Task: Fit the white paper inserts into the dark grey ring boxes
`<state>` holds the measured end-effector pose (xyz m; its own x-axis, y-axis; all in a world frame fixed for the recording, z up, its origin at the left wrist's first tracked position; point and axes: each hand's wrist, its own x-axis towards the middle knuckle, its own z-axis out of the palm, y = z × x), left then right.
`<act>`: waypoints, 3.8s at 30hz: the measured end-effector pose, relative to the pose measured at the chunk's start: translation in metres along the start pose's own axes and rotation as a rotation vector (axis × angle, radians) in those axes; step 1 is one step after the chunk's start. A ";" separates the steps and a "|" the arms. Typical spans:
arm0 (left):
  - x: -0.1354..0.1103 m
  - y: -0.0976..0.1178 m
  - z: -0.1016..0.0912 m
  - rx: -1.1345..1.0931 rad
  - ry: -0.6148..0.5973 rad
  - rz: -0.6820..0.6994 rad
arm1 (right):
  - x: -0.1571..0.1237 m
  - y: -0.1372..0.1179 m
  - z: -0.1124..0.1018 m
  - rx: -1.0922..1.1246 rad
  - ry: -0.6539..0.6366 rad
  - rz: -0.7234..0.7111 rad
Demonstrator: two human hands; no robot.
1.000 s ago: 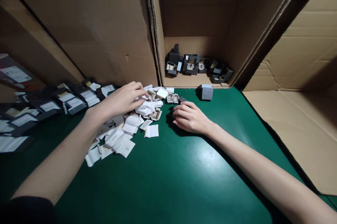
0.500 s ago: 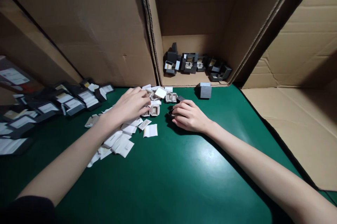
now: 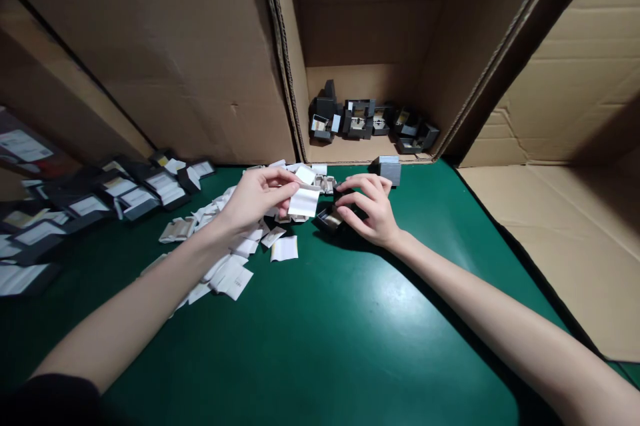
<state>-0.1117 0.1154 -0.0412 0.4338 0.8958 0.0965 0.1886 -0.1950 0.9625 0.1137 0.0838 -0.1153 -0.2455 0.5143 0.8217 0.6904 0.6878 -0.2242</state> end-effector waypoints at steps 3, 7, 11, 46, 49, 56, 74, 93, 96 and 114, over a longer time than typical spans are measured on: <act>-0.002 -0.007 0.013 -0.198 0.037 -0.081 | 0.000 -0.003 -0.001 0.077 -0.031 -0.029; -0.007 -0.014 0.027 -0.391 -0.028 -0.145 | 0.001 -0.010 0.003 0.131 -0.014 0.049; -0.011 -0.018 0.033 -0.381 -0.096 -0.128 | 0.005 -0.016 0.005 0.269 0.036 0.284; -0.022 -0.031 0.034 1.229 -0.305 0.543 | 0.027 -0.032 -0.018 -0.345 -0.335 -0.039; -0.022 -0.030 0.034 1.247 -0.310 0.535 | 0.025 -0.032 -0.016 -0.354 -0.325 -0.040; -0.022 -0.031 0.035 1.255 -0.283 0.552 | 0.018 -0.026 -0.009 -0.393 -0.311 -0.131; -0.023 -0.025 0.036 1.243 -0.323 0.416 | 0.031 -0.016 -0.026 -0.293 -0.493 -0.041; -0.023 -0.024 0.036 1.246 -0.314 0.405 | 0.022 -0.023 -0.018 -0.385 -0.543 0.006; -0.023 -0.026 0.036 1.236 -0.308 0.419 | 0.021 -0.025 -0.016 -0.380 -0.548 0.006; -0.022 -0.025 0.036 1.248 -0.330 0.410 | 0.016 -0.021 -0.007 -0.285 -0.463 0.018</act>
<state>-0.0940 0.0857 -0.0768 0.8076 0.5838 0.0837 0.5863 -0.8100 -0.0070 0.1000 0.0736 -0.0941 -0.4619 0.7409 0.4876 0.8385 0.5439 -0.0321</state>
